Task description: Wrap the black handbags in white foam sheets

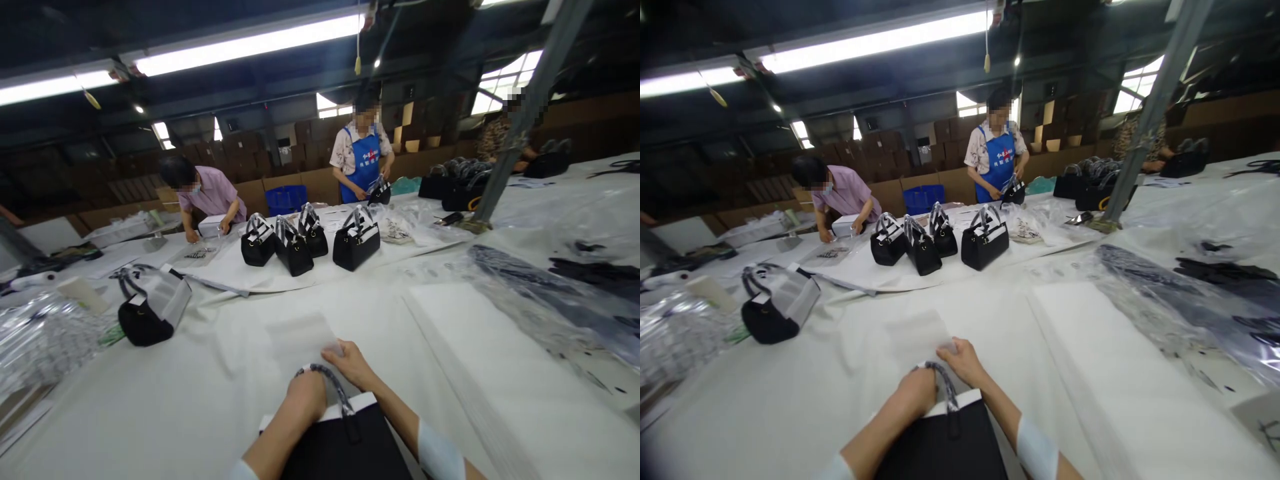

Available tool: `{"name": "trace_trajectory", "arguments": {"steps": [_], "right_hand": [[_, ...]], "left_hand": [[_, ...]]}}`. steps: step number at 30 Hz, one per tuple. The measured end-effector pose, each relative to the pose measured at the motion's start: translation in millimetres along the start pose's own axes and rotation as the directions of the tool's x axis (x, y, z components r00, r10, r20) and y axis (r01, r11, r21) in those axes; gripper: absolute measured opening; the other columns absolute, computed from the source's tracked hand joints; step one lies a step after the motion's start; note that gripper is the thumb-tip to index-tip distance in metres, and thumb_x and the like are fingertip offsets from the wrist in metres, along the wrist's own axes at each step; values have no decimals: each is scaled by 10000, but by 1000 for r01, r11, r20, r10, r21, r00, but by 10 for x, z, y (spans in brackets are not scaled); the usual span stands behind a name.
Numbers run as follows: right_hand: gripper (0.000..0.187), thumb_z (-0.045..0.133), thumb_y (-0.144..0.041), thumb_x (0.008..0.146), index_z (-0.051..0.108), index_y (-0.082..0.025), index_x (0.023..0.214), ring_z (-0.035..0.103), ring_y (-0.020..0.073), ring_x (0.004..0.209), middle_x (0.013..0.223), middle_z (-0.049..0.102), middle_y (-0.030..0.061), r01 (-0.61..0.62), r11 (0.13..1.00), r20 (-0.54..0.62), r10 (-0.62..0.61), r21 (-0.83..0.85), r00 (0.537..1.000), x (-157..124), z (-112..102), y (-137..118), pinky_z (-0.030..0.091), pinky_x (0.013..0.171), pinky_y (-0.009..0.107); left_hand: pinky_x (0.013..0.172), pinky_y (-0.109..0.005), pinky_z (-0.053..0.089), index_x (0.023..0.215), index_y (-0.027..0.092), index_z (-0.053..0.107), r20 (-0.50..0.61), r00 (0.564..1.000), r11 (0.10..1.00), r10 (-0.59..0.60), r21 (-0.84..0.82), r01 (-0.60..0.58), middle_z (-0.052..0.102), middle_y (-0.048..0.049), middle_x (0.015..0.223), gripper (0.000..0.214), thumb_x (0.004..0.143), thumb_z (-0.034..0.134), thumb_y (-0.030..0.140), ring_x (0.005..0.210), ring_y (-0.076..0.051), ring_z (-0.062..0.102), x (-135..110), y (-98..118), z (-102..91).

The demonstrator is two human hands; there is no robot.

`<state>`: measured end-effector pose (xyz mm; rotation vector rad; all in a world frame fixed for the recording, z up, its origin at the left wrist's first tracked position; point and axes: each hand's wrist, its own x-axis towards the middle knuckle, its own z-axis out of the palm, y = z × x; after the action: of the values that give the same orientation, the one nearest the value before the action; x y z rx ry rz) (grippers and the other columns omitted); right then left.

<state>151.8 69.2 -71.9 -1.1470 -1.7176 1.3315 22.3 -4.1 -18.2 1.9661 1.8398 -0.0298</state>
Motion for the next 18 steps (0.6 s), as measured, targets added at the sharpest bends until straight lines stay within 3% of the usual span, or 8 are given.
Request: {"name": "trace_trajectory", "arguments": {"steps": [3,7,13,18], "right_hand": [[382,567,-323,740,661,-146,1065,601,247,1015,1066,697,63,19,1000,10,-19,22,1000,-9,-27,63,452,937,364],[259,625,-301,675,707,-161,877,625,251,884,862,717,23,-22,999,177,14,45,984,-74,-17,129,500,819,356],[197,694,-321,578,642,-145,649,554,144,612,623,624,-18,-131,986,490,65,100,869,-257,-49,131,459,565,242],[194,660,-309,554,560,-154,494,404,77,473,475,486,-52,-234,970,602,149,64,784,-296,-157,125,328,441,194]], "left_hand": [[916,-411,492,1087,104,622,-6,996,994,-92,53,92,674,-181,1110,263,886,469,180,1067,-279,630,-96,74,12],[897,-389,495,1109,97,599,-35,991,990,-128,53,129,674,-171,1118,293,888,441,209,1058,-289,633,-172,105,-11],[895,-374,482,1142,114,573,-54,989,990,-136,41,139,668,-157,1121,314,887,448,247,1056,-285,630,-207,79,-14],[911,-388,475,1139,98,569,-53,990,991,-132,4,132,646,-181,1156,330,847,480,223,1069,-300,620,-225,97,-11]]}}
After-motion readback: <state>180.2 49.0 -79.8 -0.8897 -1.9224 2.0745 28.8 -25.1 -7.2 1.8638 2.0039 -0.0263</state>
